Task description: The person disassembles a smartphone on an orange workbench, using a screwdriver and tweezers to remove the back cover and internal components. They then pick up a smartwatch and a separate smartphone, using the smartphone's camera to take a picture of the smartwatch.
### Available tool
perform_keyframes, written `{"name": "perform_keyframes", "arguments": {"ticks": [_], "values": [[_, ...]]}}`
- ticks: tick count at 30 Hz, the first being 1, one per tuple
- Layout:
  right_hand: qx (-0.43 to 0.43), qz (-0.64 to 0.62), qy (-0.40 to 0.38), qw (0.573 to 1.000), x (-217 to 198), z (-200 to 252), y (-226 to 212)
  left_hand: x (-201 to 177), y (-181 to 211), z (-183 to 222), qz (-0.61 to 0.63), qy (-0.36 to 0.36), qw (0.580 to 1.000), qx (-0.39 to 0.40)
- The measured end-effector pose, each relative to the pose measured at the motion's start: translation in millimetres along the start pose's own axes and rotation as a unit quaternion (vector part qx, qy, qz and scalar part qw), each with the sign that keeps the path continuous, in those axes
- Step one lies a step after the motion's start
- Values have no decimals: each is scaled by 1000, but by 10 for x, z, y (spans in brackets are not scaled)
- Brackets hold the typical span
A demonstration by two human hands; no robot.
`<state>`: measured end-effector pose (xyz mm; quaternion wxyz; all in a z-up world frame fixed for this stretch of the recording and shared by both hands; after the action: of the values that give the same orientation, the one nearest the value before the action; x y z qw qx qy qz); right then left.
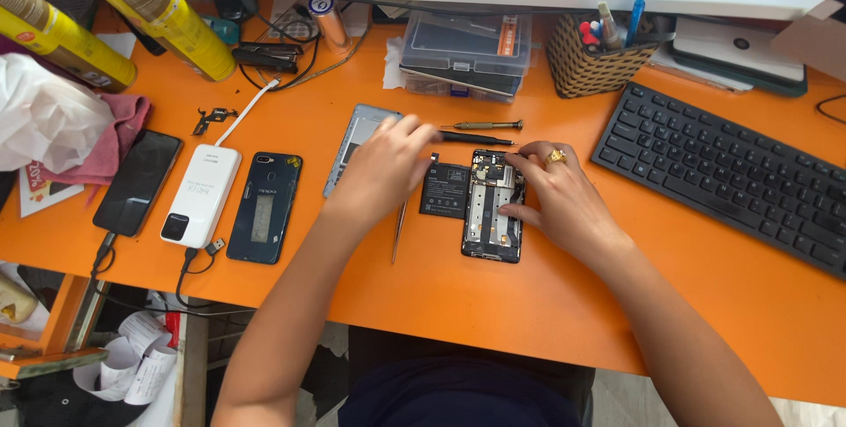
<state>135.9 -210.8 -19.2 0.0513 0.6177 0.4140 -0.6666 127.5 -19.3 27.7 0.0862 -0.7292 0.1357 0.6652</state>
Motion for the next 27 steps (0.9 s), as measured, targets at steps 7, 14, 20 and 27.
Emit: {"name": "perform_keyframes", "arguments": {"ticks": [7,14,20,27], "values": [[-33,11,7,999,-13,-26,-52,597,-67,-509,-86,91,992,10],[-46,-13,34,998,-64,-43,-111,462,-171,-395,-88,166,982,16],[-41,-32,85,995,-74,-100,75,557,-129,-537,-58,207,976,26],[9,-82,123,989,-131,-148,95,463,-94,-494,-34,203,978,30]]}}
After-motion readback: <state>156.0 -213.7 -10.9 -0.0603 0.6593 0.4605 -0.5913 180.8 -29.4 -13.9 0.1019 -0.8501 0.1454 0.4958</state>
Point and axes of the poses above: each hand's wrist, its own z-axis away from the middle knuckle, its own x-axis out of the palm, y = z × x, the point moved 10 cm from there along -z, towards the middle knuckle, and after that the axes turned 12 degrees about -z, right-handed, at the moved point
